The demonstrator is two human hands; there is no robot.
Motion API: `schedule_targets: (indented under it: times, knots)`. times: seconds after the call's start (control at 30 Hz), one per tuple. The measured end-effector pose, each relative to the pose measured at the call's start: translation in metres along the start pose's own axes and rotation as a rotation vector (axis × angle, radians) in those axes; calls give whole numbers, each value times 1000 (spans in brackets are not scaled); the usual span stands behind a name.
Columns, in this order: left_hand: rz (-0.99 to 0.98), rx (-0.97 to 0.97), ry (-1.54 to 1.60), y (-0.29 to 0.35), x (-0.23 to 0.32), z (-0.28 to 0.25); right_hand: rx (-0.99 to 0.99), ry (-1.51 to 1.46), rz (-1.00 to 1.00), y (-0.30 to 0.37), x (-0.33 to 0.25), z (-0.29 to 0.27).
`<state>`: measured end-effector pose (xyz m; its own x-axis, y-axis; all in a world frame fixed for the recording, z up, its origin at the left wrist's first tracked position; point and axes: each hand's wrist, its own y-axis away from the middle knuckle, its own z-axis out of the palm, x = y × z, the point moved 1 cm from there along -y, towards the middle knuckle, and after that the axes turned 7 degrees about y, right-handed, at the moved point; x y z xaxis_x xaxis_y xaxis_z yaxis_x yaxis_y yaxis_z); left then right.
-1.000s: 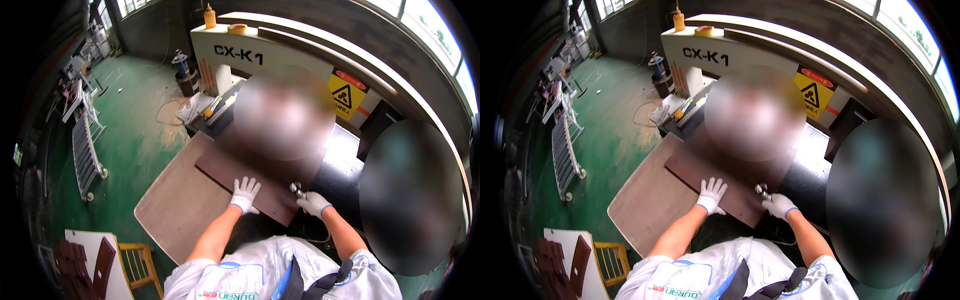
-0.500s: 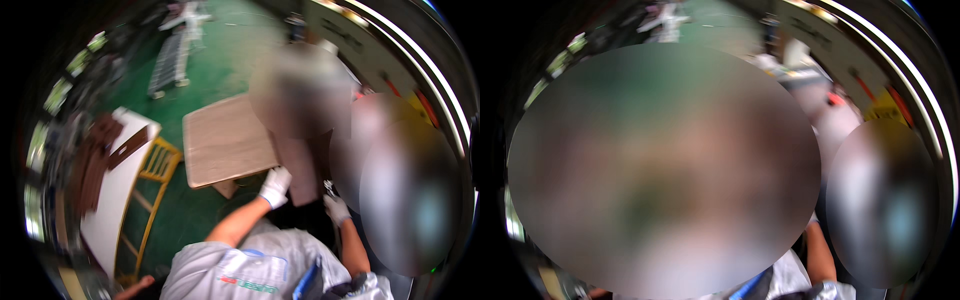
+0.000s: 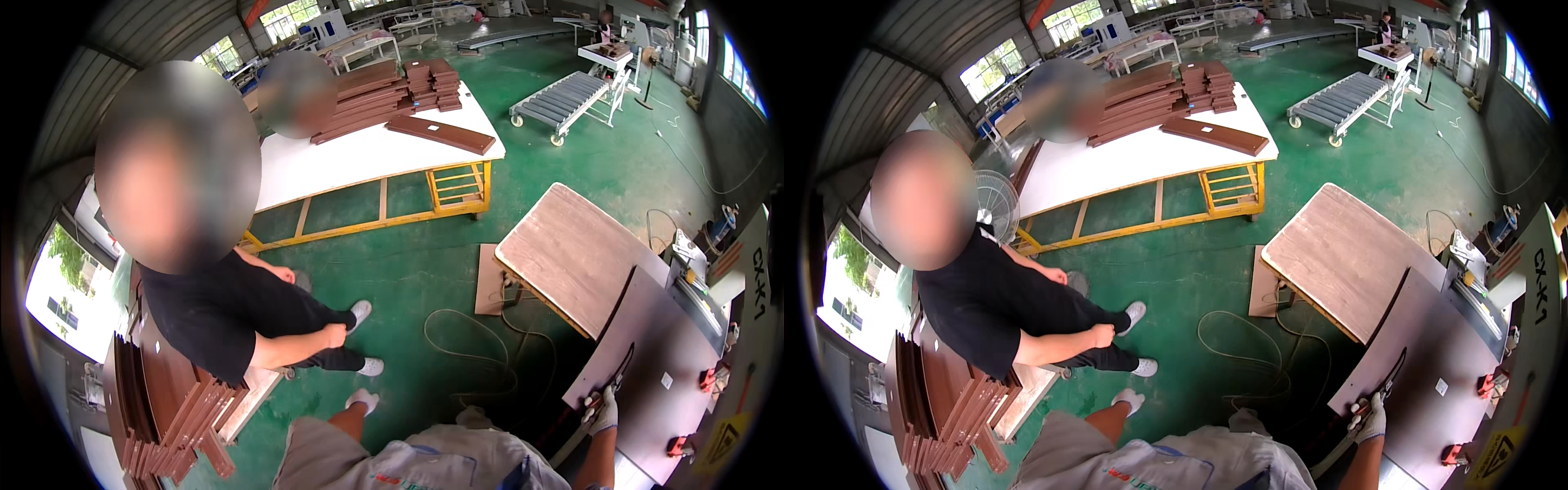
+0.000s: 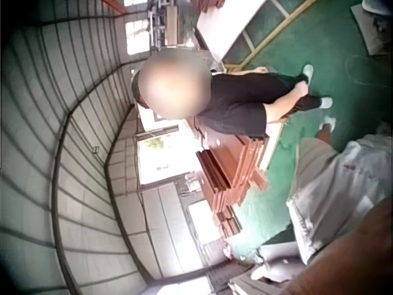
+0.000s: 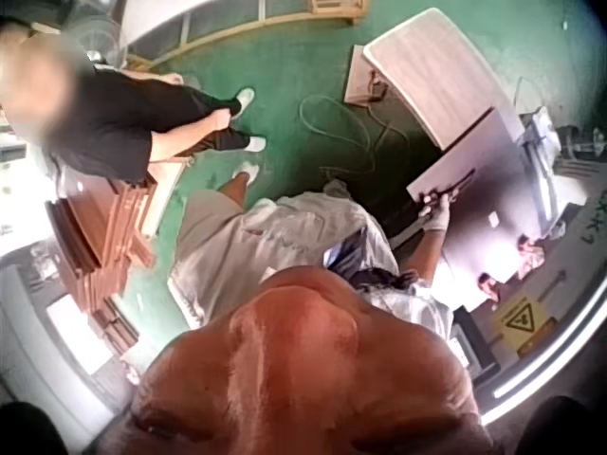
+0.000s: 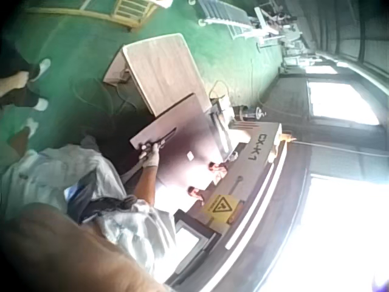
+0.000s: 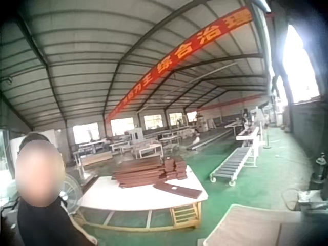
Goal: The person cleans wooden panels by applying a substance from a small bottle and rubbing the surface with a white cloth, before stacking them on a table and using an air duster.
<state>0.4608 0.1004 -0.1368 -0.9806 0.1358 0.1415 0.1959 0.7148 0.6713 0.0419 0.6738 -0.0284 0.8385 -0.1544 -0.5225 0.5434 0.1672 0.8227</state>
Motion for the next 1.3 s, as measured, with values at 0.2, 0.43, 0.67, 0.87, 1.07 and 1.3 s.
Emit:
schedule_targets:
  times: [0.2,0.43,0.67,0.87,1.07,1.3]
  knots:
    - [67,-92,-2,52,-82,96,1,114,-51,-19,0,9]
    - [329,-295,238,152,-43,197,-4,74,-104,-21,-7,16]
    - [72,-41,540,200,-126,195,-32,6,-181,-38,5,25]
    - [37,-125,191,212,-228,295,-24,62,-124,-48,1,-24]
    - [-201,-154,453,241,-267,324,-55,160,-156,-38,-12,29]
    - [-257,-148,630,237,-250,324,-35,246,-191,-102,-28,-2]
